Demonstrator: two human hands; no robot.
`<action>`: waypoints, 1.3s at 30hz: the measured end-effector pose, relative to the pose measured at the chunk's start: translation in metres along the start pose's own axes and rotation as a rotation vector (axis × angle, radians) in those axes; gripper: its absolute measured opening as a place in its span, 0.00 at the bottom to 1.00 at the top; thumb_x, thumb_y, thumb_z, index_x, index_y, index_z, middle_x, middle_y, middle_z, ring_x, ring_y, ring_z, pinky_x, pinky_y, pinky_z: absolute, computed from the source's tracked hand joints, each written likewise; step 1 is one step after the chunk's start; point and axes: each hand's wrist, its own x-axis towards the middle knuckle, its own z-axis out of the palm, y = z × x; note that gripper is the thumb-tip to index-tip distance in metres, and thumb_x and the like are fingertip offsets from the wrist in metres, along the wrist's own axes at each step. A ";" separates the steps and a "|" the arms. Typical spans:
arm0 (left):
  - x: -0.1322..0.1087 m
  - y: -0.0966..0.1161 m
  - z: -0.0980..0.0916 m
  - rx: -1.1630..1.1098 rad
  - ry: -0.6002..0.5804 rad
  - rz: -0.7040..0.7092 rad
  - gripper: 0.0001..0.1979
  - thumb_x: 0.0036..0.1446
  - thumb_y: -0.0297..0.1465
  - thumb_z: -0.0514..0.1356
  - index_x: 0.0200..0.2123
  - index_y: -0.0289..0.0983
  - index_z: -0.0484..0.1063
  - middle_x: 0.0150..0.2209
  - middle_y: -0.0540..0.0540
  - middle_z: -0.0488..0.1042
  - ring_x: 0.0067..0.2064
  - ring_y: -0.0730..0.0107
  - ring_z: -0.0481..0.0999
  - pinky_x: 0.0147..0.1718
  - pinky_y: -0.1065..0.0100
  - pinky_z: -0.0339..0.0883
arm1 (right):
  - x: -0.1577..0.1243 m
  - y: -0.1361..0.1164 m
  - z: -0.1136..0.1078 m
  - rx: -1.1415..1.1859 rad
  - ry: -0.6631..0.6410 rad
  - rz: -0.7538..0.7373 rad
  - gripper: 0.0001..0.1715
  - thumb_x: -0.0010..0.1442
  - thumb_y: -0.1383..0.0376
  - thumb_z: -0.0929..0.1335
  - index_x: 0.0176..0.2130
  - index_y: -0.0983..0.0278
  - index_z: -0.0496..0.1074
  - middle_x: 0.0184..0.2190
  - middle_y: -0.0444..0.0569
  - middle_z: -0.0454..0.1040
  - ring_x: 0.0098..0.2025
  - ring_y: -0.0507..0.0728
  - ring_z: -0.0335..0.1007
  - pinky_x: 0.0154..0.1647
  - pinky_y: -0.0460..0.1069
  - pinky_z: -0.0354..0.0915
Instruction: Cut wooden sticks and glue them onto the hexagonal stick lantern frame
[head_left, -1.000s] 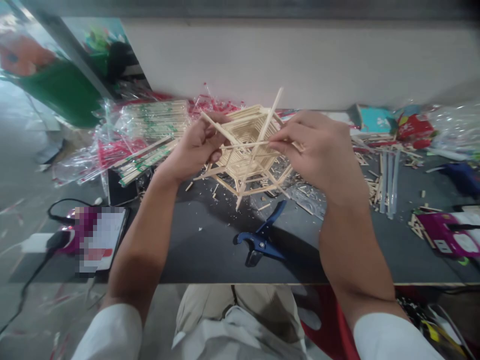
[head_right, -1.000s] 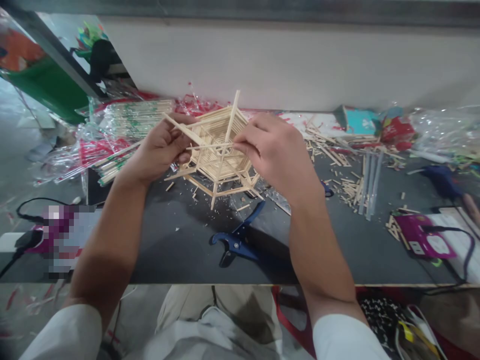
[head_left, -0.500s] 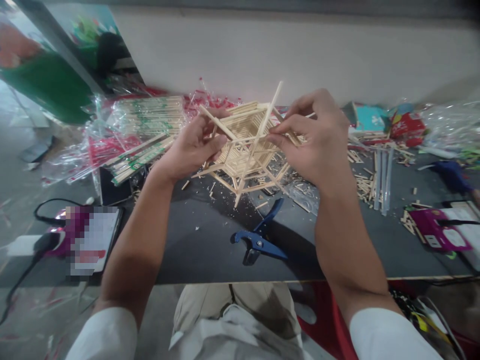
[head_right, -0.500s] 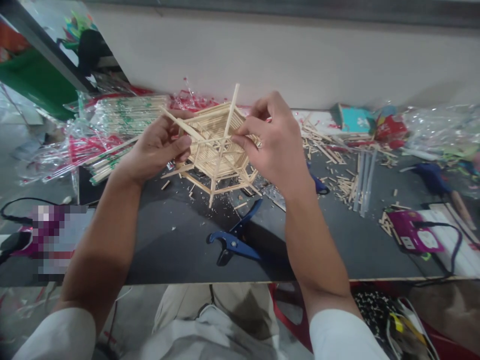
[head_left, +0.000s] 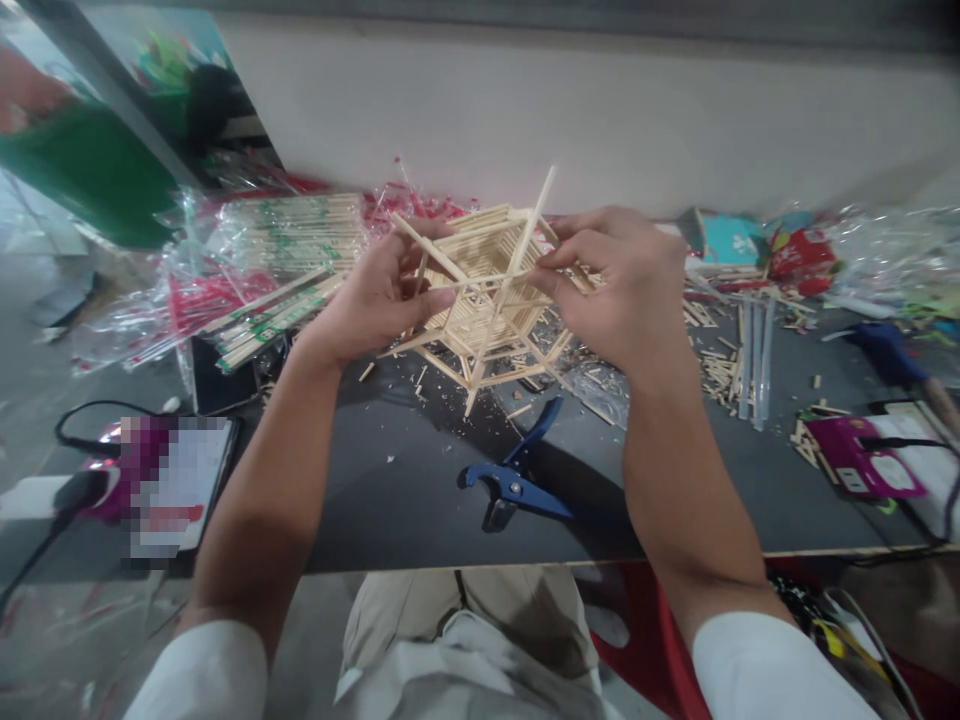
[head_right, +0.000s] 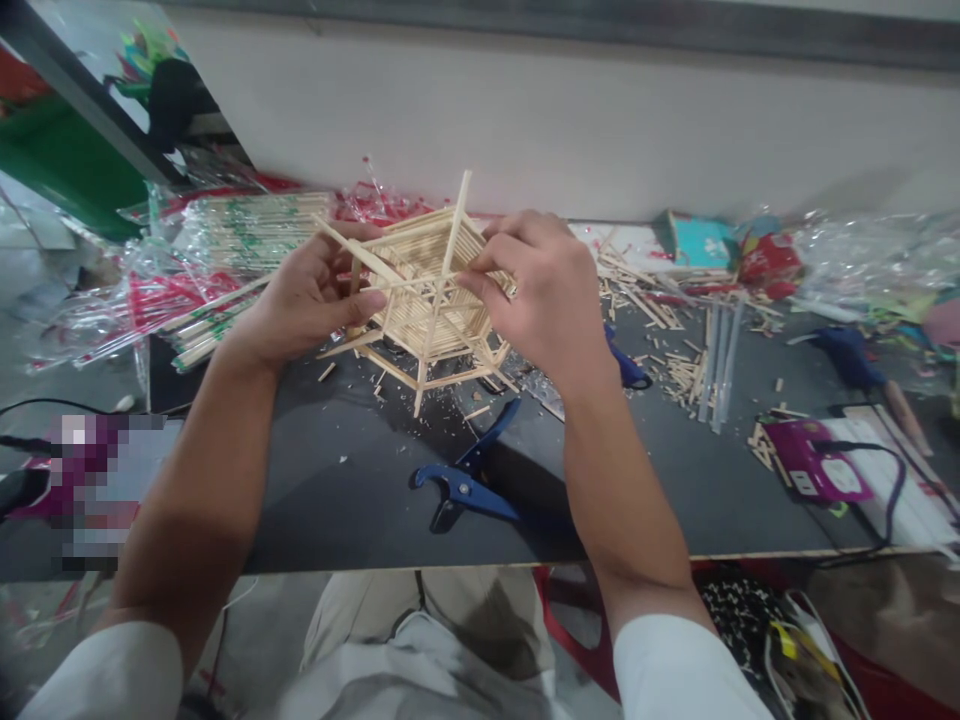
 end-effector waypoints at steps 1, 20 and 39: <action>0.000 -0.001 0.000 0.003 -0.006 0.011 0.24 0.59 0.26 0.75 0.57 0.41 0.76 0.46 0.45 0.81 0.42 0.64 0.78 0.40 0.64 0.75 | 0.000 0.000 0.000 0.001 0.001 -0.002 0.03 0.68 0.57 0.77 0.42 0.51 0.83 0.47 0.51 0.84 0.60 0.74 0.80 0.64 0.75 0.74; 0.003 -0.010 -0.006 0.036 -0.080 0.081 0.19 0.67 0.32 0.68 0.60 0.43 0.74 0.44 0.46 0.76 0.30 0.76 0.71 0.31 0.66 0.69 | 0.000 -0.002 -0.004 -0.031 -0.011 -0.040 0.02 0.69 0.57 0.77 0.41 0.51 0.82 0.47 0.52 0.84 0.59 0.74 0.81 0.62 0.74 0.75; 0.005 -0.008 -0.007 0.175 -0.139 0.126 0.26 0.70 0.46 0.67 0.64 0.44 0.69 0.48 0.44 0.77 0.30 0.76 0.70 0.27 0.66 0.69 | 0.000 -0.004 -0.006 -0.048 -0.039 -0.021 0.02 0.71 0.57 0.75 0.44 0.51 0.82 0.49 0.53 0.84 0.60 0.74 0.79 0.63 0.73 0.74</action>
